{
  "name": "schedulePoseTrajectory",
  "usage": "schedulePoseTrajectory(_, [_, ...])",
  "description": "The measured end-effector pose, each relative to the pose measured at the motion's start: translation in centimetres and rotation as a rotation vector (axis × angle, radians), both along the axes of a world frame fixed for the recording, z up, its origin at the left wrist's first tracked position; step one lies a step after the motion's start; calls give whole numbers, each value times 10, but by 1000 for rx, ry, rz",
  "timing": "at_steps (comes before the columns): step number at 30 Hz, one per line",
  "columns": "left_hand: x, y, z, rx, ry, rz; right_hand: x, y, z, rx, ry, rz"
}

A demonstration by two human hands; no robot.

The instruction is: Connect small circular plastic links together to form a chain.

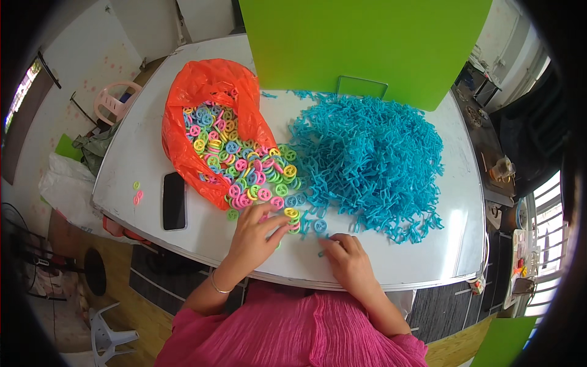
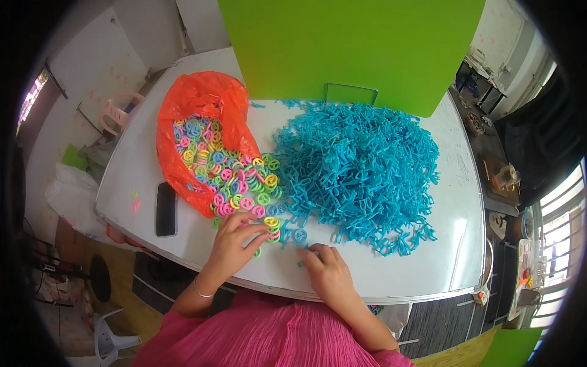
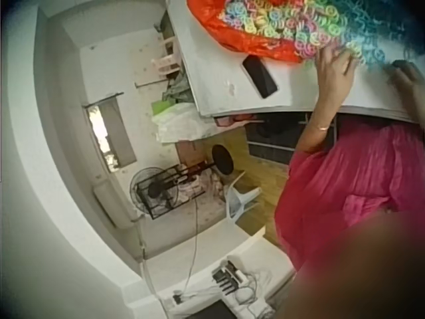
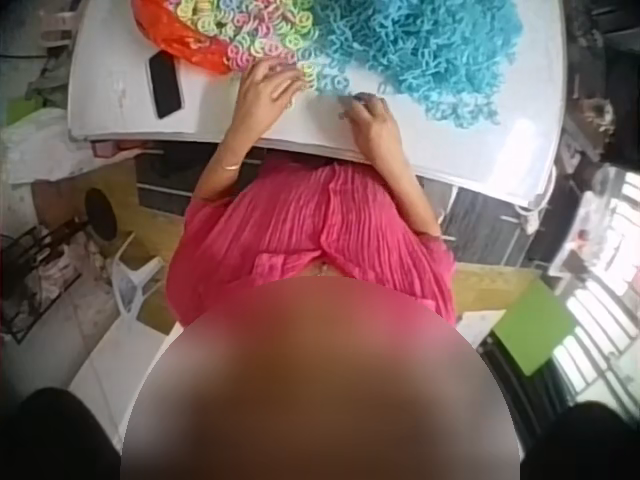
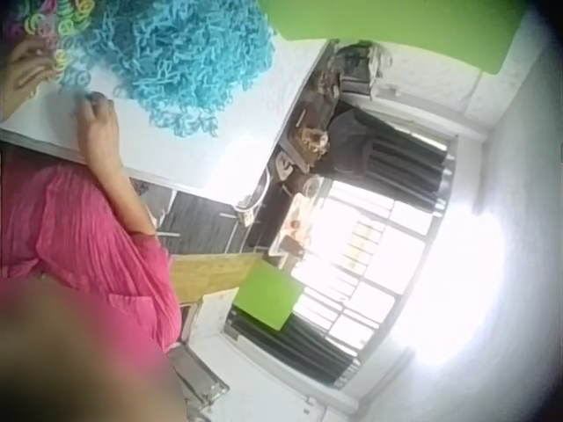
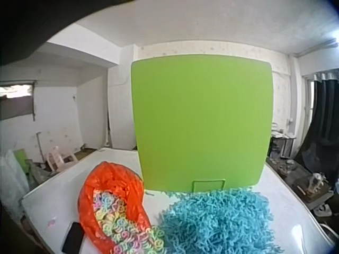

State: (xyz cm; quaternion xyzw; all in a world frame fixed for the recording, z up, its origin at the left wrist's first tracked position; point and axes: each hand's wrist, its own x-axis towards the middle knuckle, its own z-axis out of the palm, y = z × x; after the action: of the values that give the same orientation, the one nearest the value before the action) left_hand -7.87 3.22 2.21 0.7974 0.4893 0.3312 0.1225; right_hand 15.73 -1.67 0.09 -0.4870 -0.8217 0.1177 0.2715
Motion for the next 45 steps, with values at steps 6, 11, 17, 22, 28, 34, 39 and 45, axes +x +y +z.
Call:
schedulePoseTrajectory(6, [10,-5,-9,60,-4,136,1,-1,14,-445,482,-206])
schedulePoseTrajectory(11, [11,8,-17,20,-54,212,1,-2,10,-377,476,-195])
schedulePoseTrajectory(17, [10,14,-18,-61,-22,98,6,-4,5,-354,548,-190])
schedulePoseTrajectory(22, [8,15,-20,-165,-110,57,3,-4,5,-316,665,-200])
schedulePoseTrajectory(28, [20,4,-10,-410,-693,91,9,-2,2,-413,1118,-199])
schedulePoseTrajectory(34, [58,-21,-18,-792,-1015,-66,12,0,7,-852,1055,-167])
schedulePoseTrajectory(39, [68,-31,-25,-666,-913,-42,2,0,13,-771,1091,-174])
schedulePoseTrajectory(45, [71,-32,-25,-356,-628,34,3,-7,-1,-741,1148,-157])
